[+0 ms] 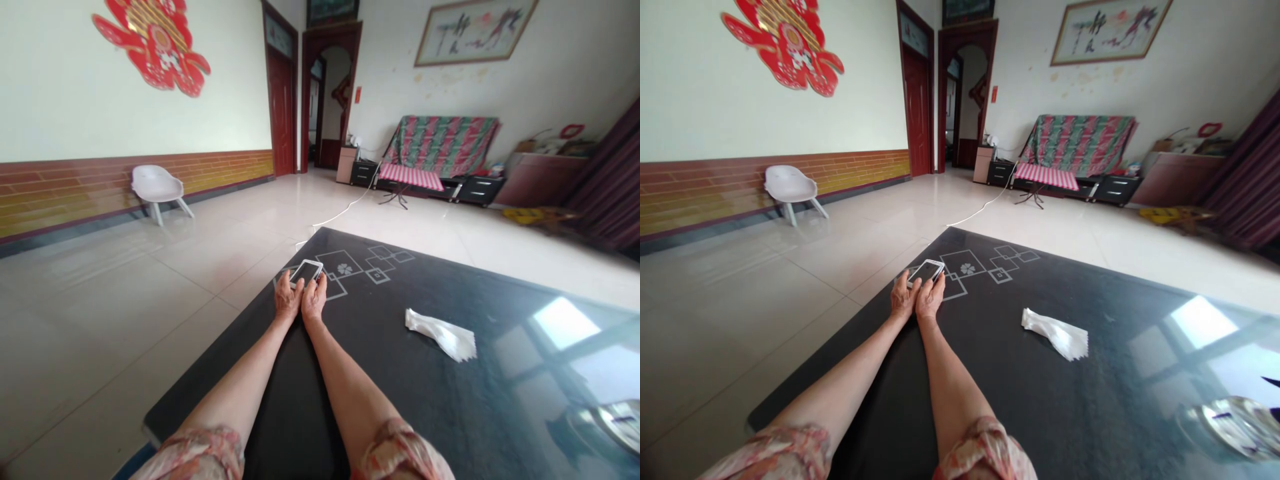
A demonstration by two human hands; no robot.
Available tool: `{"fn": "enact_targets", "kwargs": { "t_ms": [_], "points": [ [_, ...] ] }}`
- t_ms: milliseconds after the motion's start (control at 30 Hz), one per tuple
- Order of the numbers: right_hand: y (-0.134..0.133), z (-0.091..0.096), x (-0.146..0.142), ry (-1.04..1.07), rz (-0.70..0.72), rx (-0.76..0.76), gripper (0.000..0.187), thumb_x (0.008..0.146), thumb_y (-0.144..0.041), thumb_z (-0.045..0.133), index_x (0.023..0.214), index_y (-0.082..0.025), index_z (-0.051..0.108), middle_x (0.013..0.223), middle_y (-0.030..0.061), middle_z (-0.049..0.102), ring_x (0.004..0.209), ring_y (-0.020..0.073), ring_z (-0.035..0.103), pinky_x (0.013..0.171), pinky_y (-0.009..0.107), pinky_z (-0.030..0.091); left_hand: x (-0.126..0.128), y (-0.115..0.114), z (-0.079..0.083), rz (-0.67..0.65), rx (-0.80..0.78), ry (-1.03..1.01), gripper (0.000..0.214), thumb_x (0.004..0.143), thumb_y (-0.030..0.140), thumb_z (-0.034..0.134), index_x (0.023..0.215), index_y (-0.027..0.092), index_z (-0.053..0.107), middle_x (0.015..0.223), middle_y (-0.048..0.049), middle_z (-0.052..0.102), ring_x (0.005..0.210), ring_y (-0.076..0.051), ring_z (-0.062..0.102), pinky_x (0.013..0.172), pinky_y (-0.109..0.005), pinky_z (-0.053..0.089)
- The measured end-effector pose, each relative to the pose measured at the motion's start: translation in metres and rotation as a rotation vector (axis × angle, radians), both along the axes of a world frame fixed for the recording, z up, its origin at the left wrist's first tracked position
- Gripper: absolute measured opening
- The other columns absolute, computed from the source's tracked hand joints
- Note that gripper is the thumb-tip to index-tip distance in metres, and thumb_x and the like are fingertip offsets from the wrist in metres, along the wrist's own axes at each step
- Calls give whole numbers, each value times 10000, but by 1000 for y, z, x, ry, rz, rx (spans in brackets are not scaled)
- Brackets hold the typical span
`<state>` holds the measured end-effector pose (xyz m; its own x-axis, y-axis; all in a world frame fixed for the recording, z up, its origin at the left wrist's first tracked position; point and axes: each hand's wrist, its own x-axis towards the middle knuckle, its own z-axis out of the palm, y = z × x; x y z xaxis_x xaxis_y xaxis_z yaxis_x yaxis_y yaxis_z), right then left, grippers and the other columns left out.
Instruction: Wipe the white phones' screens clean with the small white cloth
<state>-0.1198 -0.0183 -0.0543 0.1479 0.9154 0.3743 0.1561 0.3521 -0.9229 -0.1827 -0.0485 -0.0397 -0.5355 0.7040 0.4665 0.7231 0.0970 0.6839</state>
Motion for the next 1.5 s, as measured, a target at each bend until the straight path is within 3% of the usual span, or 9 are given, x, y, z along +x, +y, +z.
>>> {"fn": "enact_targets", "kwargs": {
  "t_ms": [167,300,533,700,867,1133,1233,1333,1500],
  "points": [
    [-12,6,6,45,-9,-76,494,863,-314,353,1291,-93,462,1272,169,545,1185,242,506,1013,406,391,0,-15,-5,-1,-5,27,554,826,348,590,1299,99,446,1291,-206,553,1226,-279,506,1045,-387,372],
    [-35,-1,38,-28,36,-38,510,867,-329,381,1292,-64,472,1298,181,531,1201,241,506,1030,397,392,-1,-17,-9,-25,-10,43,647,771,393,627,1299,67,446,1282,-224,541,1223,-306,500,1046,-390,369],
    [-74,7,160,-317,190,377,324,897,-203,411,1176,-193,575,1218,103,590,1139,175,556,987,311,452,-4,-7,-15,-33,44,25,762,679,504,634,1286,71,477,1285,-220,530,1210,-364,480,1034,-460,359],
    [-65,17,252,-569,9,465,311,866,-129,428,1107,-209,608,1208,92,596,1153,204,524,1029,411,405,-7,-10,-17,-5,128,125,697,737,497,559,1265,47,496,1232,-233,545,1189,-367,480,1029,-461,345],
    [-43,9,314,-750,-408,270,346,802,-172,492,1131,-139,596,1233,140,570,1180,274,466,1026,479,350,-4,-15,-17,-105,215,322,582,806,405,512,1269,54,490,1269,-236,510,1233,-343,443,1049,-442,318],
    [-36,3,320,-899,-403,0,391,797,-277,556,1169,-163,594,1224,128,584,1147,297,453,1001,443,296,1,-22,-9,-202,254,424,505,812,315,527,1256,76,512,1302,-228,501,1252,-344,439,1057,-473,313],
    [-34,7,321,-876,-378,-46,267,823,-256,525,1047,-201,661,1129,102,632,1056,276,497,956,417,321,24,-26,-8,-282,295,399,457,813,262,524,1237,92,536,1295,-213,520,1253,-327,452,1063,-467,319],
    [-33,13,321,-743,-366,46,250,878,-276,456,935,-203,688,1067,89,652,1015,250,514,952,403,324,72,-30,-8,-407,327,317,398,819,230,510,1186,94,584,1236,-199,577,1203,-297,507,1045,-445,364],
    [-41,23,302,-136,-257,95,409,908,-460,379,936,-164,659,851,51,641,772,181,546,728,290,432,165,-32,8,-553,231,-144,377,777,283,582,1126,154,640,1167,-141,640,1124,-276,566,1006,-434,411]
  ]
}}
